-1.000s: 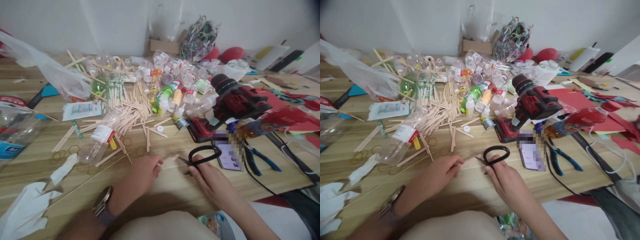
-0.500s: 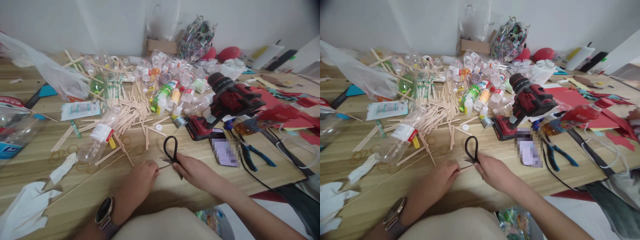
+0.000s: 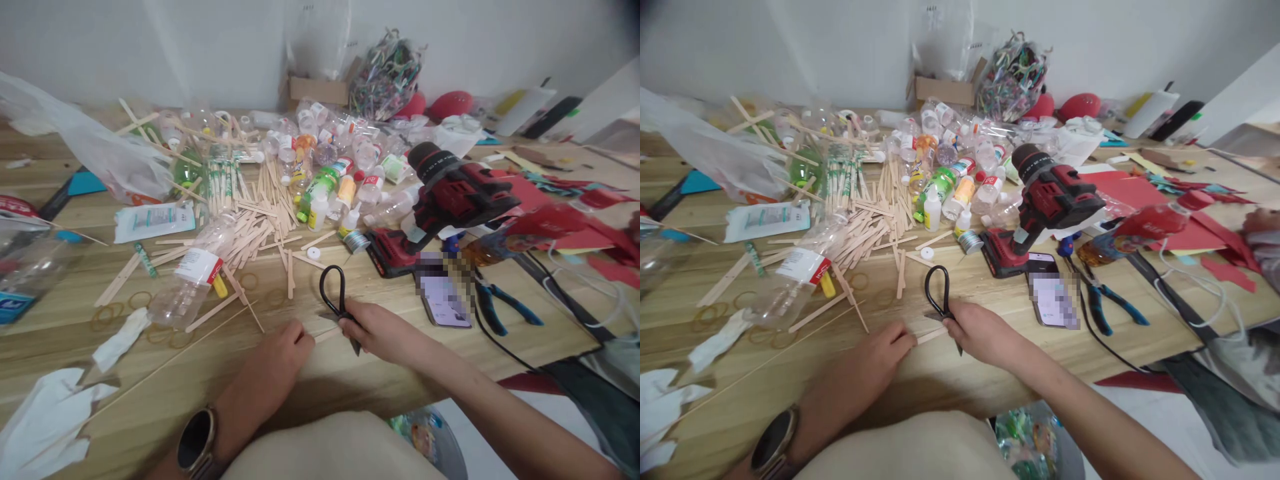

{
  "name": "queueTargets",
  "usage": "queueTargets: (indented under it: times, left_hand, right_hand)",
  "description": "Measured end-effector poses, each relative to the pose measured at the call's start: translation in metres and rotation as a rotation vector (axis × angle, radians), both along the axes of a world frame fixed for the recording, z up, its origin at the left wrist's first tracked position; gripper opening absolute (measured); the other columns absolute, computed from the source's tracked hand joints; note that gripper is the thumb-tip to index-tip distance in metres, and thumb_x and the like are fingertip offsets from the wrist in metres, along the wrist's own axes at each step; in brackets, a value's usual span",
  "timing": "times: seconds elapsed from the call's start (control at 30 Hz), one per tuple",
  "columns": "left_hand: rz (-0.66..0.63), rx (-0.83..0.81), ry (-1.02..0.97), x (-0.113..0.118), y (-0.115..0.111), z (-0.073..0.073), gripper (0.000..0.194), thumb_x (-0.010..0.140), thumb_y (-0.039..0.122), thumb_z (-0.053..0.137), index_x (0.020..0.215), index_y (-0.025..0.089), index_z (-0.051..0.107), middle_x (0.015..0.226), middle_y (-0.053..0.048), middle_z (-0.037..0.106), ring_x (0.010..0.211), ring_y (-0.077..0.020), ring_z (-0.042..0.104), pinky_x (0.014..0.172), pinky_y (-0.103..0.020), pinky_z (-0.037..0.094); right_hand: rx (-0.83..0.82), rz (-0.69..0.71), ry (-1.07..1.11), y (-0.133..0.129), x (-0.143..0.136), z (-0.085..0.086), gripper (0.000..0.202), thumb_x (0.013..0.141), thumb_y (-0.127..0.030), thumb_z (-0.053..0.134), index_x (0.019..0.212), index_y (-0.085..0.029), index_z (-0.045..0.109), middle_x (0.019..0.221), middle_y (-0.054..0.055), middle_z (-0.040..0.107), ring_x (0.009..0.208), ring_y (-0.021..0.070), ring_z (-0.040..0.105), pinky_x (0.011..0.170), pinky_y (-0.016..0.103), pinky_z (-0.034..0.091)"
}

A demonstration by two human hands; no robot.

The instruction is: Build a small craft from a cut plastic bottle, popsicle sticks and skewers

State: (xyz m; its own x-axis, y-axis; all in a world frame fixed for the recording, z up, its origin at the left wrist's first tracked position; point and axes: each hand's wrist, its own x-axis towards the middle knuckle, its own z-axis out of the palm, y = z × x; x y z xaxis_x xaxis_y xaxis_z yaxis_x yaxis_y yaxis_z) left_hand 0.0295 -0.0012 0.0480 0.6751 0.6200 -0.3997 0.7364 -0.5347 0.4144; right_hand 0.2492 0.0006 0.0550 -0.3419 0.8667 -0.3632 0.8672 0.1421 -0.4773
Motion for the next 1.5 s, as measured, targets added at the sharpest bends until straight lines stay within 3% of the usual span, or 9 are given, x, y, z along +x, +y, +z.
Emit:
queueTargets:
  times: [0.13, 0.3, 0.47, 0.67, 0.87, 1.2, 1.33, 1.5]
  left_hand:
    - [-0.003, -0.002, -0.018, 0.0, 0.001, 0.0, 0.04, 0.095, 0.002, 0.028, 0.108, 0.016, 0.063, 0.109, -0.008, 0.061, 0.1, -0.0196, 0.056, 0.091, -0.035, 0.046]
    - [-0.015, 0.003, -0.02, -0.004, -0.002, 0.007, 0.037, 0.097, 0.005, 0.03, 0.109, 0.018, 0.063, 0.108, -0.006, 0.06, 0.1, -0.0183, 0.055, 0.091, -0.033, 0.046]
    - [-0.062, 0.025, -0.053, -0.01, -0.007, 0.006, 0.034, 0.099, 0.009, 0.034, 0.12, 0.017, 0.059, 0.116, -0.008, 0.059, 0.108, -0.0207, 0.052, 0.095, -0.035, 0.045]
    - [-0.035, 0.079, -0.137, -0.016, -0.013, -0.008, 0.032, 0.1, 0.015, 0.035, 0.124, 0.019, 0.056, 0.117, -0.007, 0.059, 0.109, -0.0208, 0.051, 0.096, -0.036, 0.044]
    - [-0.089, 0.132, -0.128, -0.017, -0.012, -0.013, 0.031, 0.1, 0.014, 0.038, 0.125, 0.015, 0.056, 0.116, -0.01, 0.06, 0.107, -0.0226, 0.052, 0.094, -0.037, 0.046]
    - [-0.088, 0.149, -0.14, -0.017, -0.014, -0.019, 0.031, 0.101, 0.017, 0.036, 0.126, 0.014, 0.056, 0.116, -0.01, 0.059, 0.107, -0.0224, 0.052, 0.094, -0.037, 0.047]
    - [-0.084, 0.137, -0.159, -0.018, -0.014, -0.02, 0.032, 0.101, 0.017, 0.037, 0.127, 0.014, 0.055, 0.116, -0.01, 0.06, 0.107, -0.0224, 0.052, 0.094, -0.037, 0.046]
    - [-0.082, 0.152, -0.165, -0.019, -0.015, -0.015, 0.031, 0.099, 0.012, 0.04, 0.125, 0.013, 0.056, 0.117, -0.011, 0.06, 0.108, -0.0231, 0.053, 0.095, -0.036, 0.046]
  right_hand:
    - [0.007, 0.035, -0.092, -0.004, 0.002, 0.008, 0.015, 0.097, -0.023, 0.045, 0.093, -0.016, 0.058, 0.091, 0.007, 0.069, 0.078, 0.0178, 0.064, 0.065, 0.025, 0.042]
    - [0.032, 0.104, -0.265, -0.009, 0.0, 0.02, 0.018, 0.097, -0.029, 0.05, 0.106, -0.018, 0.061, 0.101, 0.009, 0.072, 0.093, 0.0268, 0.068, 0.07, 0.031, 0.045]
    - [0.046, 0.167, -0.474, -0.007, -0.011, 0.03, 0.023, 0.098, -0.03, 0.049, 0.104, -0.014, 0.064, 0.086, 0.014, 0.074, 0.081, 0.0344, 0.072, 0.061, 0.036, 0.047]
    - [0.061, 0.293, -0.595, -0.006, -0.028, 0.037, 0.021, 0.099, -0.028, 0.048, 0.103, -0.015, 0.064, 0.079, 0.011, 0.074, 0.076, 0.0316, 0.074, 0.058, 0.035, 0.051]
    - [0.098, 0.386, -0.668, -0.008, -0.032, 0.034, 0.018, 0.092, -0.008, 0.051, 0.104, -0.014, 0.064, 0.081, 0.01, 0.075, 0.073, 0.0307, 0.074, 0.057, 0.036, 0.054]
    - [0.138, 0.429, -0.715, -0.011, -0.038, 0.034, 0.023, 0.086, -0.001, 0.055, 0.104, -0.014, 0.062, 0.08, 0.01, 0.074, 0.072, 0.0296, 0.074, 0.059, 0.035, 0.055]
    - [0.134, 0.426, -0.714, -0.008, -0.04, 0.034, 0.021, 0.087, -0.003, 0.055, 0.102, -0.015, 0.063, 0.08, 0.01, 0.075, 0.071, 0.0288, 0.074, 0.057, 0.033, 0.054]
    - [0.164, 0.362, -0.734, -0.001, -0.031, 0.041, 0.015, 0.096, -0.018, 0.05, 0.103, -0.015, 0.064, 0.076, 0.01, 0.074, 0.07, 0.0285, 0.074, 0.052, 0.03, 0.049]
